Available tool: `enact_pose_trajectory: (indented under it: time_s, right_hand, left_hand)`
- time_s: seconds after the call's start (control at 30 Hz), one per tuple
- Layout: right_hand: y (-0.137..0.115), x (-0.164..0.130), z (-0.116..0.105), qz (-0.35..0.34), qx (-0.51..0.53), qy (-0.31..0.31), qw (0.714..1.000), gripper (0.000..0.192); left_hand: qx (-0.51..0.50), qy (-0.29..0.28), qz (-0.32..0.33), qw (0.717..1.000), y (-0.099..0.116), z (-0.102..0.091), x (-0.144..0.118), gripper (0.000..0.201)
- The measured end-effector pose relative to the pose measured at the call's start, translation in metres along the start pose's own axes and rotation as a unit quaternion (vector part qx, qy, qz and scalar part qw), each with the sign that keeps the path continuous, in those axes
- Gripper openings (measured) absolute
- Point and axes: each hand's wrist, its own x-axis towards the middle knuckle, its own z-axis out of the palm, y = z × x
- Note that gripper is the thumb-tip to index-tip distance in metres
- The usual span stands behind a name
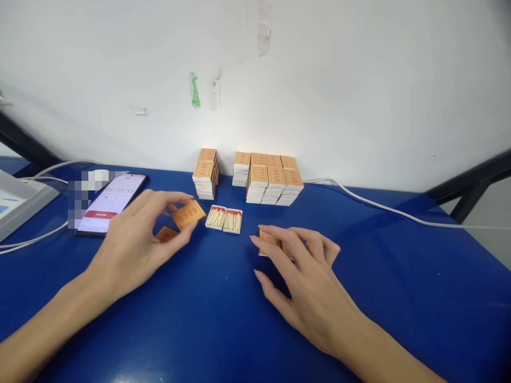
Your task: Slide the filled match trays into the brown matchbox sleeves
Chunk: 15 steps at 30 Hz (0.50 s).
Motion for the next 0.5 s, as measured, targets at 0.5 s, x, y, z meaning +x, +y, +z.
enact_pose_trajectory:
  time_s: [0.5]
  right_hand:
    - [-0.016,0.011,0.019,-0.088,-0.032,-0.039,0.995,0.060]
  left_hand:
    - [-0.110,-0.221,0.140,0.959,0.024,0.008,-0.022,0.074]
